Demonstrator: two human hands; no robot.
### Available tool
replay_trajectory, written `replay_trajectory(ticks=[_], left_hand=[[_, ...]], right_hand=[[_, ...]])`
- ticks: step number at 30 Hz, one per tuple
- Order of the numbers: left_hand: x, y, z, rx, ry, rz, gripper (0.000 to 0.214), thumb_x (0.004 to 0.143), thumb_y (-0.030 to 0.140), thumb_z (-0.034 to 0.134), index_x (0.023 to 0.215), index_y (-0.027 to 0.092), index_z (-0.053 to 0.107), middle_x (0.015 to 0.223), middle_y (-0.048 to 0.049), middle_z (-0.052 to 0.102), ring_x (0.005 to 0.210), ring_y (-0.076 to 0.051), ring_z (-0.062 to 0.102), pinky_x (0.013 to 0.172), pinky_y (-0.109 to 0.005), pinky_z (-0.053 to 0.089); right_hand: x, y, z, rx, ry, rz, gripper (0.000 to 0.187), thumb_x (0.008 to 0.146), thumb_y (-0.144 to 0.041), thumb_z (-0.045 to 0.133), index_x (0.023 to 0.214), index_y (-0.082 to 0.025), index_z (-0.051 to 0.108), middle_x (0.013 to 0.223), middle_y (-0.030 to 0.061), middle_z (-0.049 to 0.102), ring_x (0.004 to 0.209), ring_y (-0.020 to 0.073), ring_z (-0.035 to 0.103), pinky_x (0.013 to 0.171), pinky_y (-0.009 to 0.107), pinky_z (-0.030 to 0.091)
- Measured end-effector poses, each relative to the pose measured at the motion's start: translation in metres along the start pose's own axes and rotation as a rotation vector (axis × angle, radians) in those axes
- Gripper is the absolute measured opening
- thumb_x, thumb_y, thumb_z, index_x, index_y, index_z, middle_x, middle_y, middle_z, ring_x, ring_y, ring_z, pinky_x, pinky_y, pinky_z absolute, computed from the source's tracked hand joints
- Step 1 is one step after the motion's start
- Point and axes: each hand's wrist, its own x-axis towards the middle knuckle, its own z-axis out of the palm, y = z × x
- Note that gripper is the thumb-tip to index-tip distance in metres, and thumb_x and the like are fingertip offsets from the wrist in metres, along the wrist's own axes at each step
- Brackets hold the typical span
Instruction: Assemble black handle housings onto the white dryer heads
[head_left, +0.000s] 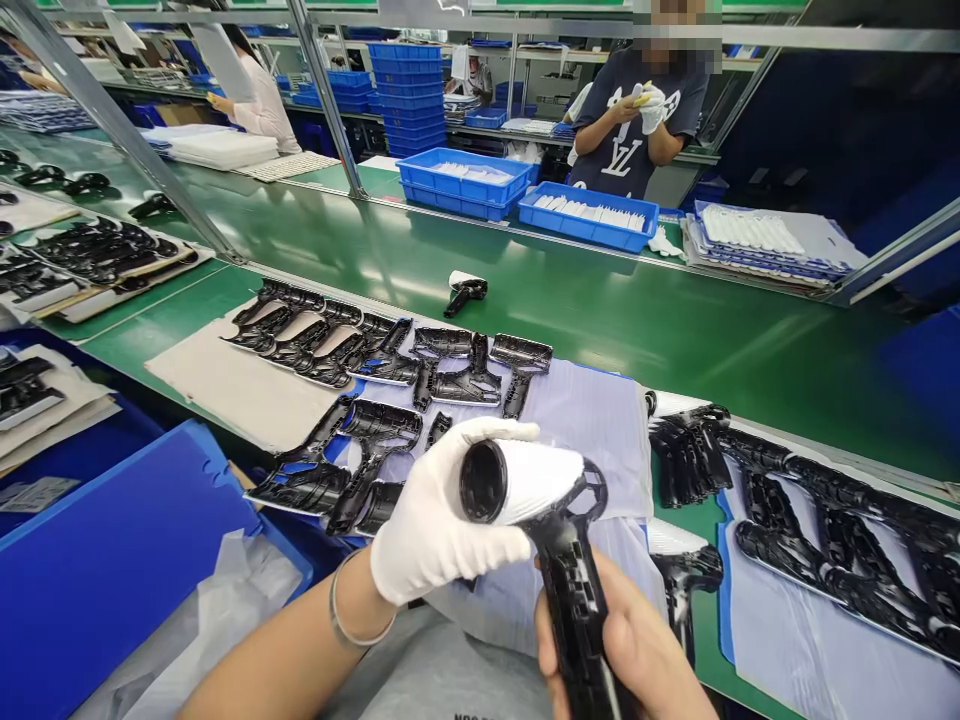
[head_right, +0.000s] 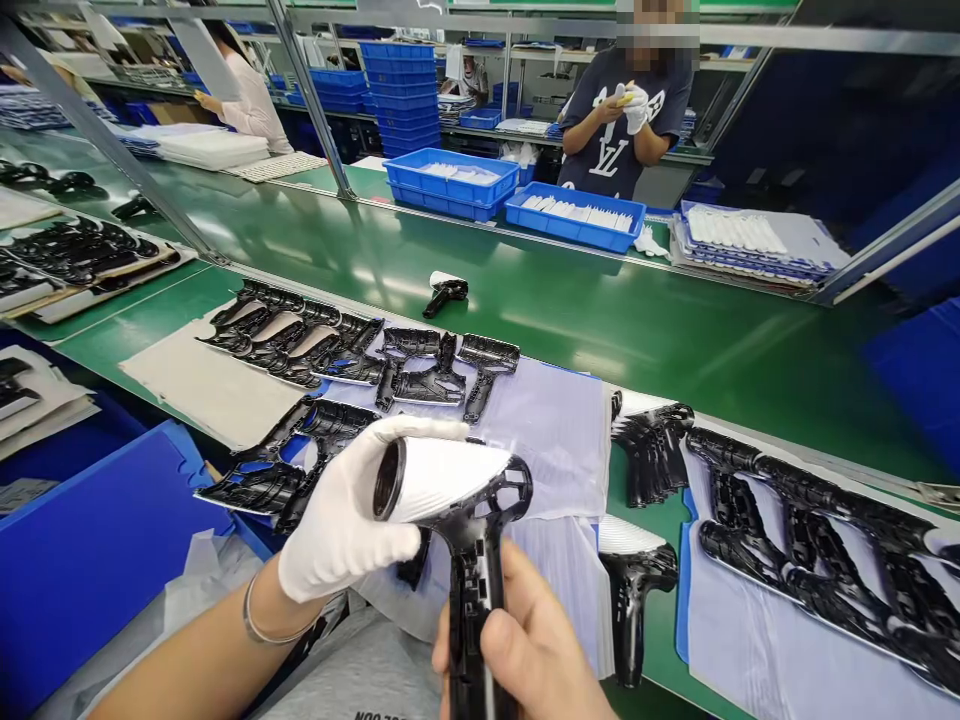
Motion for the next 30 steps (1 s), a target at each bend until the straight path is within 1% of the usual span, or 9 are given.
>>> replay_trajectory(ticks=[2, 5, 12, 17, 19, 22, 25, 28, 30], left_hand=[[0.0, 0.003, 0.003, 0.013, 0.016, 0.024, 0.068, 0.054, 0.022, 0.095, 0.115, 0.024, 0.067, 0.125, -0.0095, 0.071, 0.114, -0.03, 0.068, 0.098, -0.038, 0.054], [-0.001, 0.004, 0.007, 0.018, 0.032, 0.052, 0.068, 0.052, 0.015, 0.094, 0.114, 0.025, 0.068, 0.124, -0.0078, 0.071, 0.115, -0.029, 0.067, 0.099, -0.037, 0.054], [-0.006, 0.004, 0.008, -0.006, 0.006, 0.049, 0.07, 0.053, 0.009, 0.093, 0.116, 0.029, 0.068, 0.127, -0.006, 0.07, 0.12, -0.028, 0.065, 0.101, -0.034, 0.053], [-0.007, 0.007, 0.011, -0.04, -0.01, 0.024, 0.072, 0.053, 0.008, 0.092, 0.117, 0.028, 0.067, 0.125, -0.0078, 0.071, 0.117, -0.03, 0.067, 0.098, -0.037, 0.056], [-0.007, 0.008, 0.012, -0.051, -0.012, 0.036, 0.072, 0.052, 0.009, 0.093, 0.117, 0.027, 0.068, 0.124, -0.0083, 0.071, 0.119, -0.031, 0.066, 0.1, -0.039, 0.055], [-0.008, 0.011, 0.014, -0.028, -0.026, 0.051, 0.072, 0.053, 0.007, 0.092, 0.117, 0.028, 0.069, 0.125, -0.0077, 0.071, 0.12, -0.03, 0.065, 0.102, -0.036, 0.053], [-0.009, 0.011, 0.015, -0.03, -0.019, 0.043, 0.072, 0.052, 0.006, 0.092, 0.116, 0.028, 0.069, 0.125, -0.0069, 0.072, 0.119, -0.028, 0.067, 0.1, -0.031, 0.054], [-0.01, 0.009, 0.016, -0.067, -0.004, 0.034, 0.074, 0.047, 0.006, 0.094, 0.114, 0.026, 0.069, 0.123, -0.0078, 0.073, 0.118, -0.029, 0.067, 0.099, -0.032, 0.054], [-0.009, 0.007, 0.016, -0.074, -0.011, 0.045, 0.078, 0.044, 0.002, 0.093, 0.114, 0.026, 0.069, 0.123, -0.0082, 0.073, 0.118, -0.03, 0.067, 0.101, -0.035, 0.054]], right_hand=[[0.0, 0.002, -0.002, -0.1, 0.045, -0.018, 0.079, 0.073, -0.065, 0.08, 0.129, -0.022, 0.045, 0.083, 0.0017, 0.068, 0.06, 0.0111, 0.066, 0.054, 0.019, 0.048], [0.002, 0.007, -0.007, -0.226, 0.091, -0.043, 0.081, 0.067, -0.069, 0.081, 0.126, -0.025, 0.046, 0.085, 0.0012, 0.066, 0.065, 0.0133, 0.064, 0.059, 0.023, 0.048], [0.006, 0.013, -0.011, -0.404, 0.163, -0.193, 0.063, 0.074, -0.067, 0.077, 0.12, -0.03, 0.054, 0.105, 0.0062, 0.07, 0.092, 0.0231, 0.067, 0.086, 0.034, 0.051], [0.008, 0.016, -0.015, -0.61, 0.242, -0.269, 0.055, 0.079, -0.067, 0.072, 0.113, -0.026, 0.06, 0.114, 0.0096, 0.068, 0.107, 0.029, 0.065, 0.093, 0.038, 0.05], [0.008, 0.019, -0.022, -0.716, 0.282, -0.28, 0.053, 0.08, -0.065, 0.071, 0.111, -0.024, 0.061, 0.109, 0.0097, 0.068, 0.104, 0.0288, 0.064, 0.091, 0.039, 0.05], [0.009, 0.023, -0.033, -0.867, 0.264, -0.291, 0.045, 0.084, -0.06, 0.069, 0.107, -0.021, 0.062, 0.093, 0.0077, 0.067, 0.091, 0.0265, 0.064, 0.082, 0.039, 0.053], [0.011, 0.023, -0.041, -0.97, 0.234, -0.346, 0.036, 0.087, -0.057, 0.067, 0.089, -0.021, 0.061, 0.079, 0.0046, 0.064, 0.077, 0.023, 0.062, 0.075, 0.036, 0.053], [0.015, 0.022, -0.042, -1.001, 0.248, -0.367, 0.038, 0.086, -0.058, 0.067, 0.08, -0.021, 0.059, 0.078, 0.0049, 0.065, 0.071, 0.0216, 0.061, 0.067, 0.033, 0.054], [0.018, 0.021, -0.041, -0.984, 0.27, -0.353, 0.038, 0.085, -0.059, 0.068, 0.082, -0.021, 0.062, 0.079, 0.0057, 0.067, 0.072, 0.0228, 0.062, 0.069, 0.035, 0.056]])
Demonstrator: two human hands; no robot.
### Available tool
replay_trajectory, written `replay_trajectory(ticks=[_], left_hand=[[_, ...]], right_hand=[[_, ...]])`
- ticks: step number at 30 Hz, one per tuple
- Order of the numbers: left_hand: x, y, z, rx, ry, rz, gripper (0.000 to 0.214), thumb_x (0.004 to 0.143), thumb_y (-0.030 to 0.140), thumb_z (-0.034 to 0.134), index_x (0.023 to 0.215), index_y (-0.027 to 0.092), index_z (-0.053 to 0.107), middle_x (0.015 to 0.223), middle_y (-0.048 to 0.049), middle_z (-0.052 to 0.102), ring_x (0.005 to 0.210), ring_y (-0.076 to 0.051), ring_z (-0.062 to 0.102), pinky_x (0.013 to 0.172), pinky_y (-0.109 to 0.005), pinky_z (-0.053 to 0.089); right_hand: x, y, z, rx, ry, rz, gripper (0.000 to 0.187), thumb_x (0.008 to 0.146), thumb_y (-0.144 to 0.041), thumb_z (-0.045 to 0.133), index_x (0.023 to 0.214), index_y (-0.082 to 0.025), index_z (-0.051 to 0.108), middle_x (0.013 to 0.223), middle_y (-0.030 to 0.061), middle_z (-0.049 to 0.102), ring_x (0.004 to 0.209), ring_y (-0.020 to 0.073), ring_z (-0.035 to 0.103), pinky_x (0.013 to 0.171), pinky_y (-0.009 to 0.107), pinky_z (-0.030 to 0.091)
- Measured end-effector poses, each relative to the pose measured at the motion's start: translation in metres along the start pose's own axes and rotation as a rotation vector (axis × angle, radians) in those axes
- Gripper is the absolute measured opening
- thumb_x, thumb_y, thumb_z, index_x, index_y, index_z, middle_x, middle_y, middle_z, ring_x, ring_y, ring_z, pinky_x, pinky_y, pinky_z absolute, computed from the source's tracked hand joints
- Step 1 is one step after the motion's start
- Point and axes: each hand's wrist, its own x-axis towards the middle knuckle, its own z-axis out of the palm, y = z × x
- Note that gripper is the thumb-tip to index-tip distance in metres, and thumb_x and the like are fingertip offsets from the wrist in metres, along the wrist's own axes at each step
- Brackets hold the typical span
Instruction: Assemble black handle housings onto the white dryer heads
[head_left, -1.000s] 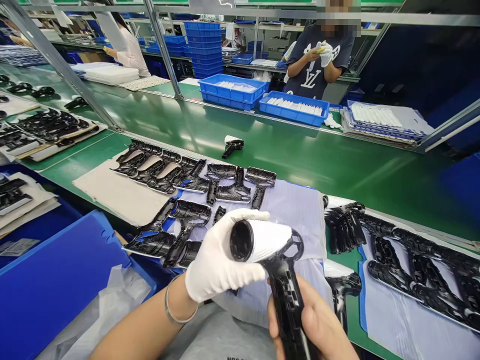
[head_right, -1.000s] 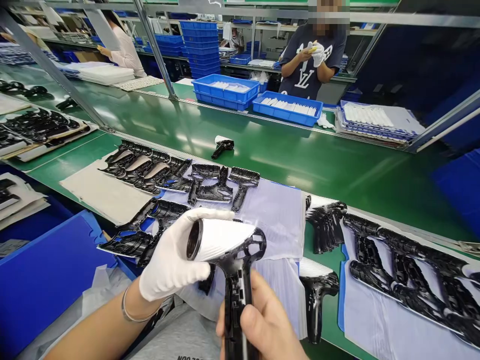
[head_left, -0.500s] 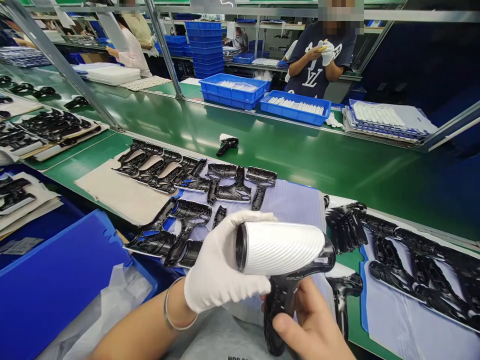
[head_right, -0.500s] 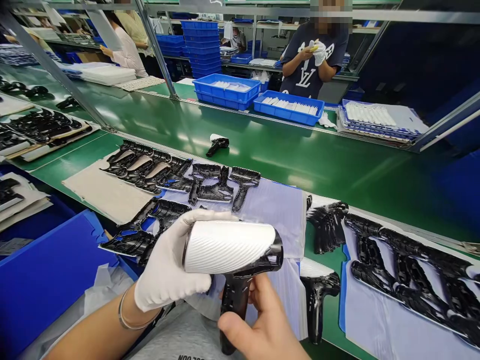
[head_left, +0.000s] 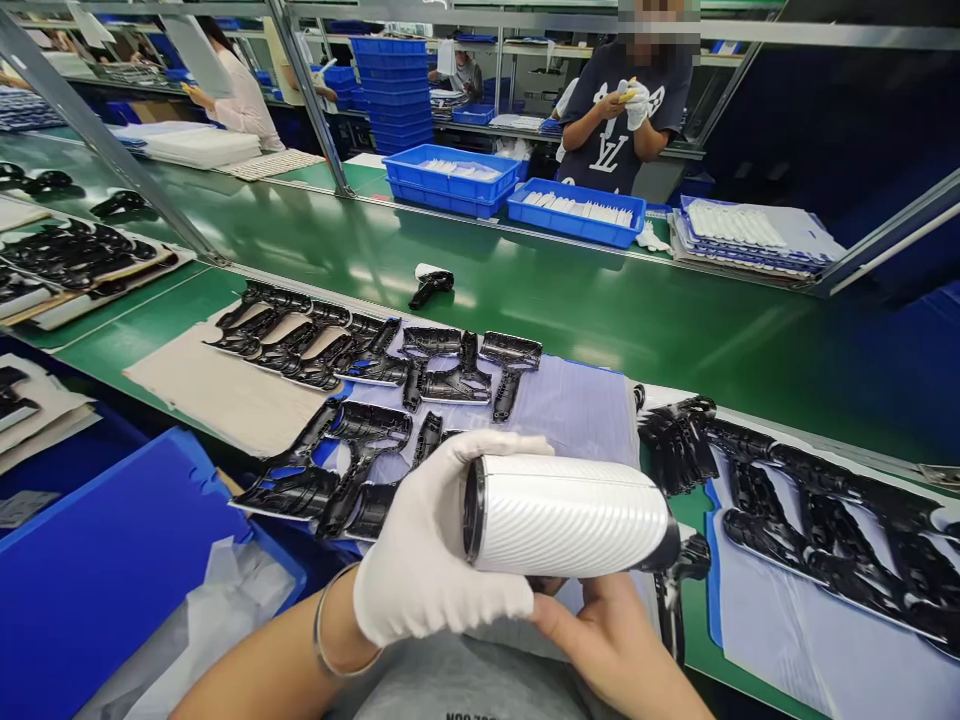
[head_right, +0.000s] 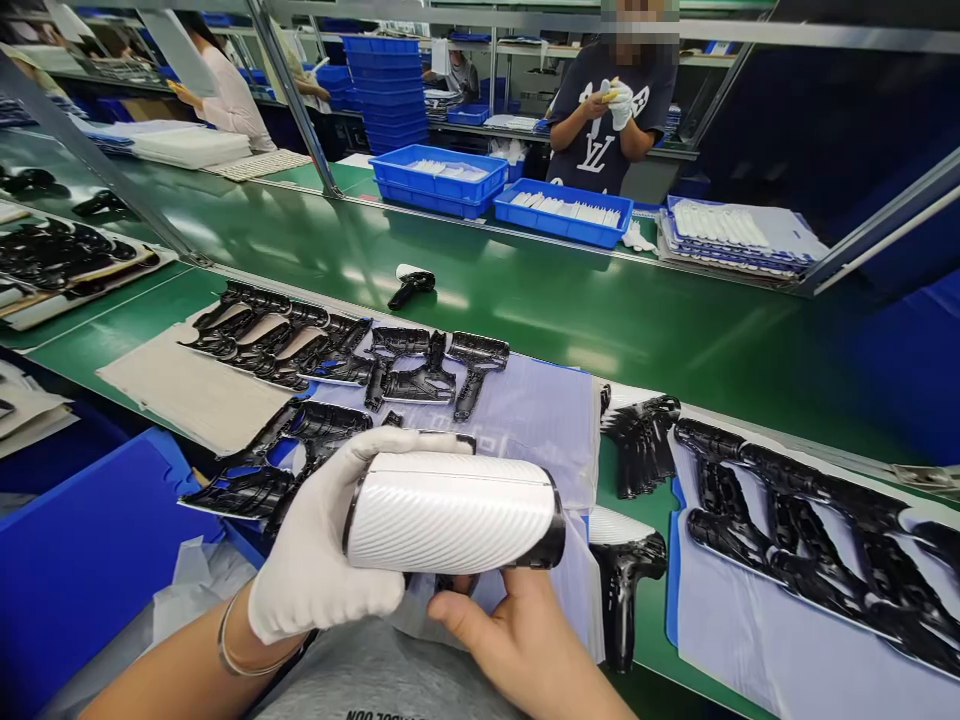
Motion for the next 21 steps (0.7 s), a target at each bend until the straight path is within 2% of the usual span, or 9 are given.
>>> replay_trajectory(ticks=[3, 5, 9, 12, 15, 18, 21], left_hand=[[0.0, -0.002, 0.001, 0.018, -0.015, 0.008, 0.08, 0.041, 0.001, 0.092, 0.114, 0.025, 0.069, 0.123, -0.0093, 0.072, 0.118, -0.032, 0.066, 0.103, -0.039, 0.052], [-0.001, -0.002, 0.002, 0.017, -0.012, -0.01, 0.08, 0.041, 0.002, 0.093, 0.114, 0.024, 0.07, 0.124, -0.0099, 0.072, 0.119, -0.033, 0.066, 0.103, -0.041, 0.052], [-0.004, 0.0, 0.004, 0.0, -0.009, -0.03, 0.077, 0.042, 0.008, 0.095, 0.113, 0.025, 0.071, 0.124, -0.0096, 0.073, 0.119, -0.033, 0.066, 0.104, -0.042, 0.052], [-0.005, 0.001, 0.004, 0.005, -0.009, -0.027, 0.075, 0.043, 0.011, 0.097, 0.112, 0.025, 0.071, 0.122, -0.0106, 0.074, 0.117, -0.035, 0.067, 0.103, -0.046, 0.052], [-0.006, 0.002, 0.003, 0.021, -0.001, -0.044, 0.074, 0.043, 0.017, 0.098, 0.111, 0.023, 0.071, 0.121, -0.0134, 0.074, 0.117, -0.038, 0.066, 0.103, -0.052, 0.051], [-0.009, 0.001, 0.004, 0.026, -0.01, -0.039, 0.075, 0.042, 0.019, 0.099, 0.111, 0.024, 0.071, 0.122, -0.0137, 0.073, 0.117, -0.038, 0.066, 0.101, -0.049, 0.052], [-0.011, 0.001, 0.005, 0.031, -0.02, -0.033, 0.067, 0.049, 0.018, 0.097, 0.111, 0.027, 0.072, 0.121, -0.012, 0.074, 0.115, -0.036, 0.068, 0.096, -0.045, 0.056]], right_hand=[[0.003, -0.002, 0.002, 0.065, -0.01, 0.042, 0.043, 0.084, -0.06, 0.068, 0.1, -0.02, 0.07, 0.09, 0.0093, 0.074, 0.089, 0.028, 0.068, 0.093, 0.045, 0.055], [0.004, -0.002, 0.003, 0.137, -0.044, 0.052, 0.048, 0.086, -0.059, 0.068, 0.114, -0.02, 0.071, 0.106, 0.013, 0.075, 0.104, 0.0309, 0.068, 0.101, 0.047, 0.051], [0.005, 0.003, 0.0, 0.16, -0.039, -0.029, 0.045, 0.089, -0.051, 0.067, 0.125, -0.023, 0.068, 0.127, 0.0139, 0.069, 0.12, 0.0317, 0.063, 0.105, 0.048, 0.05], [0.006, 0.008, -0.006, 0.013, -0.001, -0.124, 0.039, 0.09, -0.043, 0.066, 0.122, -0.022, 0.07, 0.124, 0.0156, 0.07, 0.118, 0.033, 0.065, 0.108, 0.053, 0.046], [0.008, 0.009, -0.01, -0.08, -0.038, -0.177, 0.034, 0.092, -0.033, 0.059, 0.122, -0.021, 0.07, 0.119, 0.0165, 0.072, 0.117, 0.0331, 0.065, 0.106, 0.057, 0.046], [0.01, 0.004, -0.013, -0.082, -0.016, -0.201, 0.045, 0.091, -0.029, 0.056, 0.135, -0.022, 0.061, 0.132, 0.0173, 0.065, 0.13, 0.0337, 0.056, 0.108, 0.057, 0.044], [0.013, -0.006, -0.016, 0.028, 0.015, -0.194, 0.057, 0.088, -0.037, 0.064, 0.142, -0.024, 0.052, 0.143, 0.0157, 0.056, 0.133, 0.0332, 0.053, 0.108, 0.053, 0.046]])
